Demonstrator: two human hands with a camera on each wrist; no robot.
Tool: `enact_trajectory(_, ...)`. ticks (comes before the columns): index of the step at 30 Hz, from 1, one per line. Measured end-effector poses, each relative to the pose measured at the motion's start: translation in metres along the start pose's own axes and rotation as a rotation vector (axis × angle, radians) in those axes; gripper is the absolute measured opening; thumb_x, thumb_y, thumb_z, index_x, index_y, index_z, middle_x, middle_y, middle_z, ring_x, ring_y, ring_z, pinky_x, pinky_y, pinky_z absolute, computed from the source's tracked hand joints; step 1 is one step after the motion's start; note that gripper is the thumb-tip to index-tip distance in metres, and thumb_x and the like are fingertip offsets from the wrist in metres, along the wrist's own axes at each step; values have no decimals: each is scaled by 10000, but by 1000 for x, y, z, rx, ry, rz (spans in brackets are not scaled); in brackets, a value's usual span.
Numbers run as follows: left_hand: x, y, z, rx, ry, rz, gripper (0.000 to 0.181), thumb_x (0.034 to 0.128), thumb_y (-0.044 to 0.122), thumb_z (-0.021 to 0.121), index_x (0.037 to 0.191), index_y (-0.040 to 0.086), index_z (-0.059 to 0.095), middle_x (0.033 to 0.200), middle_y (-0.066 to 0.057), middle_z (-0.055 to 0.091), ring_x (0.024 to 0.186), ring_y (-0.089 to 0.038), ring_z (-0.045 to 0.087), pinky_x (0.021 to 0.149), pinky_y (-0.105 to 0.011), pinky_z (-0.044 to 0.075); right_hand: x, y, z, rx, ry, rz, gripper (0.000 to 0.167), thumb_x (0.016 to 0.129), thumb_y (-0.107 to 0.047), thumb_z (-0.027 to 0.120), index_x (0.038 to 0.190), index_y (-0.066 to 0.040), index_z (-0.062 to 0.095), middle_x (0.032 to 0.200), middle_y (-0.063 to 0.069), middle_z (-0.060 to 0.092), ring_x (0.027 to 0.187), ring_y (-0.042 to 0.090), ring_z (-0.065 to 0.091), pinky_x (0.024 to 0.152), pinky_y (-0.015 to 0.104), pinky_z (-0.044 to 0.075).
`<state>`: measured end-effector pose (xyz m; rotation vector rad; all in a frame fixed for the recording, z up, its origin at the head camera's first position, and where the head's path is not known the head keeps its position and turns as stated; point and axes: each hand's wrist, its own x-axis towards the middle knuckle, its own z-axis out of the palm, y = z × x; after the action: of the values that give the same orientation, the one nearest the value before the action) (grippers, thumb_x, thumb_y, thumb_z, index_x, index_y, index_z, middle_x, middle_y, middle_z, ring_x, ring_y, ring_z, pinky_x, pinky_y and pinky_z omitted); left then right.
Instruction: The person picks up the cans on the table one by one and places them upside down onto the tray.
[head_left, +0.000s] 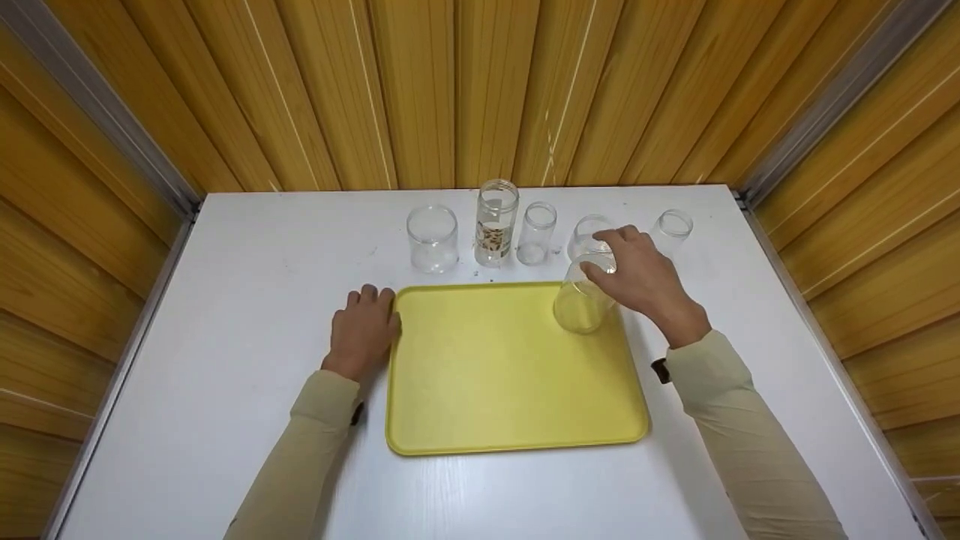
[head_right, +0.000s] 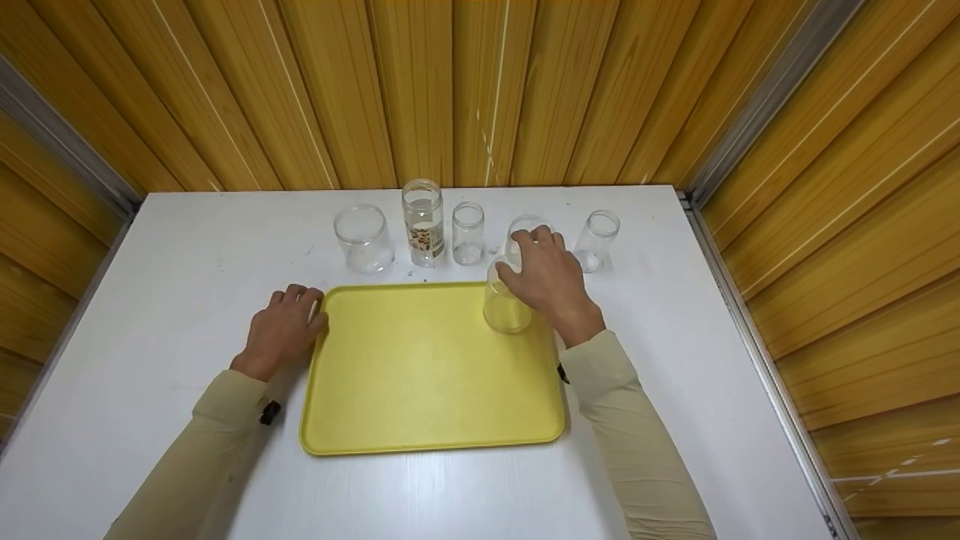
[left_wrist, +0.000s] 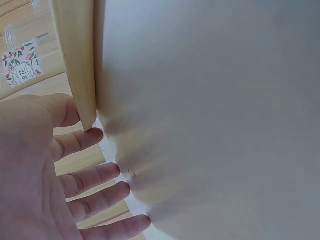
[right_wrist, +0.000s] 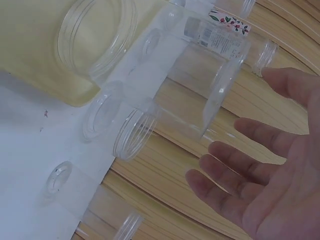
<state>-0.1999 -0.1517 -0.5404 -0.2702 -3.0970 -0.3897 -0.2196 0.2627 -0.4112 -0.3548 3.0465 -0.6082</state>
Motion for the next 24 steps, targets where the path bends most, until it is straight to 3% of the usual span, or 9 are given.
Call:
enact_trajectory(10,-3,0,2,-9,91,35,259,1082,237,568,1220,26,625,1198,-237,582,1043,-430,566,684,-594,556,3,10,-8,28,92,28,560,1034,-319,634,1473,21,563,1444,292,518,1349,468,487,973,671,475)
enact_trajectory(24,-2,0,2,-20,61,15,293,1090,257,544,1256,29,623,1234,-232,575,1078,-428,555,714,-605,548,7,25,-16,-1,150,53,546,1017,-264,631,1465,38,557,1431,328,507,1329,524,480,903,697,498)
